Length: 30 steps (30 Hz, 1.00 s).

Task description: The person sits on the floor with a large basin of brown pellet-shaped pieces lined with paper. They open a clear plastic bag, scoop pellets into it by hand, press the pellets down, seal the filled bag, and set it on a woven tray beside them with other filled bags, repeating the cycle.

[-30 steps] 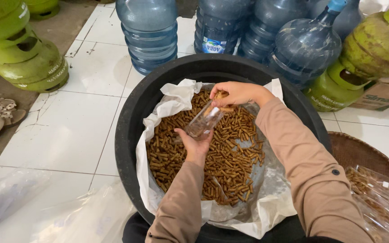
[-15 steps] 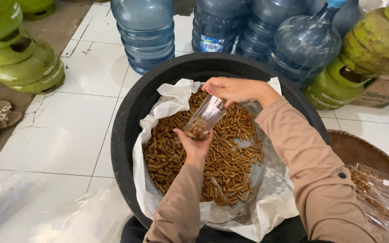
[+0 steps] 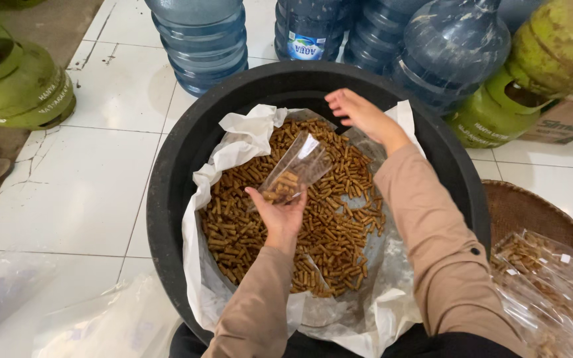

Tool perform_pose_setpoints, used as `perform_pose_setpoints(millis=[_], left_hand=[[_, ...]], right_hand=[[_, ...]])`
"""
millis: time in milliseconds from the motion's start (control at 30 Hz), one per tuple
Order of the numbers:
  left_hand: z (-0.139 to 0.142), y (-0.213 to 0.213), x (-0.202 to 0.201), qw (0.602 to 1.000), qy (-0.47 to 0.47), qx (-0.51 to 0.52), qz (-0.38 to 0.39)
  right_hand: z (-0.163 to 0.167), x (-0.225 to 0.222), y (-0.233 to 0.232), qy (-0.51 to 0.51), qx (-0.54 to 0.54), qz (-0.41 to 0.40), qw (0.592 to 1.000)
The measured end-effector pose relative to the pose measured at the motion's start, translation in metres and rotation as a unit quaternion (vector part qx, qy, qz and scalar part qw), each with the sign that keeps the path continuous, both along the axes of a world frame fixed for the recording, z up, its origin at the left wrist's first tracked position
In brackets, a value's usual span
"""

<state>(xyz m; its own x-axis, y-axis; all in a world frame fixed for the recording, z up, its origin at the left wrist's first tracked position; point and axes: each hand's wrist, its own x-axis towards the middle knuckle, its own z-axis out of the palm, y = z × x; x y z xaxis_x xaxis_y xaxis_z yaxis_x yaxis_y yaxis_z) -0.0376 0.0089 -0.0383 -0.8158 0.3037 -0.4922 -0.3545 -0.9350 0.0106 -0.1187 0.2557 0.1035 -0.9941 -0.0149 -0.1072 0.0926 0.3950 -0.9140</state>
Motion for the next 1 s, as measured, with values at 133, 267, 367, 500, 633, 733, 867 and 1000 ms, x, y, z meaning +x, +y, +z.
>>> perform_pose_setpoints(millis=[133,267,367,500,633,733,867,1000], left_hand=[[0.006,-0.006,-0.001,1.000,-0.013,-0.001,0.023],[0.011,-0.007,0.000,1.000,0.008,0.000,0.007],[0.013,-0.003,0.004,1.000,-0.013,0.008,-0.019],[0.015,-0.001,0.006,0.999,-0.007,-0.002,-0.039],[0.017,-0.002,0.006,0.999,0.010,-0.008,-0.041],[0.019,0.002,0.007,0.999,0.009,-0.011,-0.050],[0.020,0.009,0.012,0.998,0.002,-0.017,-0.059],[0.015,0.010,0.015,0.998,-0.004,-0.006,-0.055]], right_hand=[[-0.100,0.018,0.025,-0.040,0.145,-0.208,0.967],[-0.169,0.056,0.021,0.005,0.295,-0.293,0.909],[-0.181,0.050,0.010,0.023,0.351,-0.309,0.884],[-0.183,0.023,-0.004,-0.081,0.310,-0.359,0.876],[-0.191,0.027,-0.015,-0.120,0.290,-0.318,0.895],[-0.200,0.051,-0.031,0.038,0.347,-0.260,0.900],[-0.203,0.076,-0.050,0.029,0.298,-0.204,0.932],[-0.199,0.080,-0.065,0.033,0.280,-0.203,0.938]])
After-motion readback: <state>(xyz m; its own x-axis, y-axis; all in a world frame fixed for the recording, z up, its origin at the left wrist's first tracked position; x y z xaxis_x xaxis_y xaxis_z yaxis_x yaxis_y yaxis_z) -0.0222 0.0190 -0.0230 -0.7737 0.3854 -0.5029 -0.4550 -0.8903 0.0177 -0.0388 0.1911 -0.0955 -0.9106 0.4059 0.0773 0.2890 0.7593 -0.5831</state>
